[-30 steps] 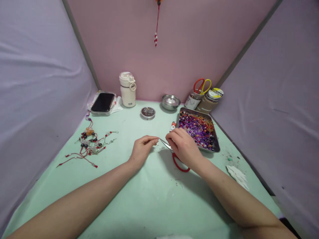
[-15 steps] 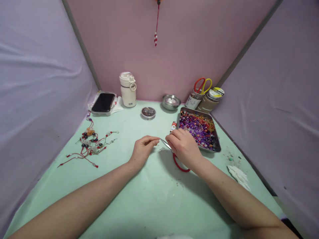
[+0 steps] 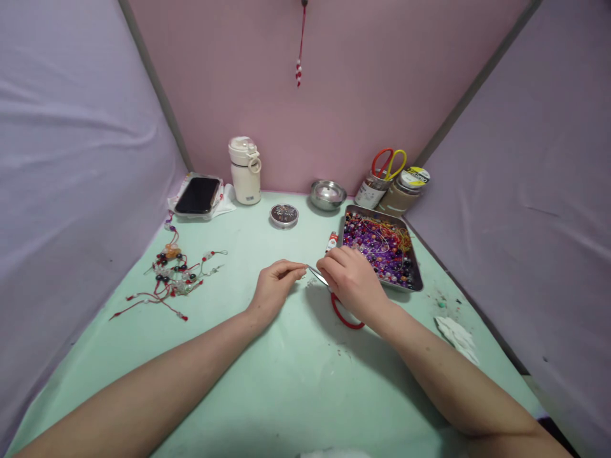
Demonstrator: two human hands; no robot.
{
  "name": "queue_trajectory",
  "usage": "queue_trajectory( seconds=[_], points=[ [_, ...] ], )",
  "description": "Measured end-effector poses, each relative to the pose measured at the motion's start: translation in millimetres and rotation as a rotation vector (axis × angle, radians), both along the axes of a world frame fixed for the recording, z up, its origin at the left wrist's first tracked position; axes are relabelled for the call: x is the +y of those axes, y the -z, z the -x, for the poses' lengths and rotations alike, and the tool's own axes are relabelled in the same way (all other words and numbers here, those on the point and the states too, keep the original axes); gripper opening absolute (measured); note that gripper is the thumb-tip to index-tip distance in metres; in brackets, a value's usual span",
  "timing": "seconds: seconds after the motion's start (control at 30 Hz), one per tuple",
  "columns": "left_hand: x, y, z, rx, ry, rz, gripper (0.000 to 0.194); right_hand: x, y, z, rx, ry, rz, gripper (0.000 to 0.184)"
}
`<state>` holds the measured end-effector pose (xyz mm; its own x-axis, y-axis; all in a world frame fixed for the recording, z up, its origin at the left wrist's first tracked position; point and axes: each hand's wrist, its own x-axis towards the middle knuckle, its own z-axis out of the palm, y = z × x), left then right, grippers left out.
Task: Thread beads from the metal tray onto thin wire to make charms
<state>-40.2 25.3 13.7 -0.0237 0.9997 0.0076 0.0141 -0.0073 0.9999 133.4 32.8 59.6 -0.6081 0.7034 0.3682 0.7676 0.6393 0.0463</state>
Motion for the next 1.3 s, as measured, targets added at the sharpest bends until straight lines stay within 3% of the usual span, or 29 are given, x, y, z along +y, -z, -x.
queue_trajectory(
  seconds=[1.3],
  points=[
    [-0.8, 4.6, -2.2, 0.045, 0.040, -0.039, 0.010, 2.8, 3.0, -0.4, 0.020, -0.011, 0.054, 0.018]
  ],
)
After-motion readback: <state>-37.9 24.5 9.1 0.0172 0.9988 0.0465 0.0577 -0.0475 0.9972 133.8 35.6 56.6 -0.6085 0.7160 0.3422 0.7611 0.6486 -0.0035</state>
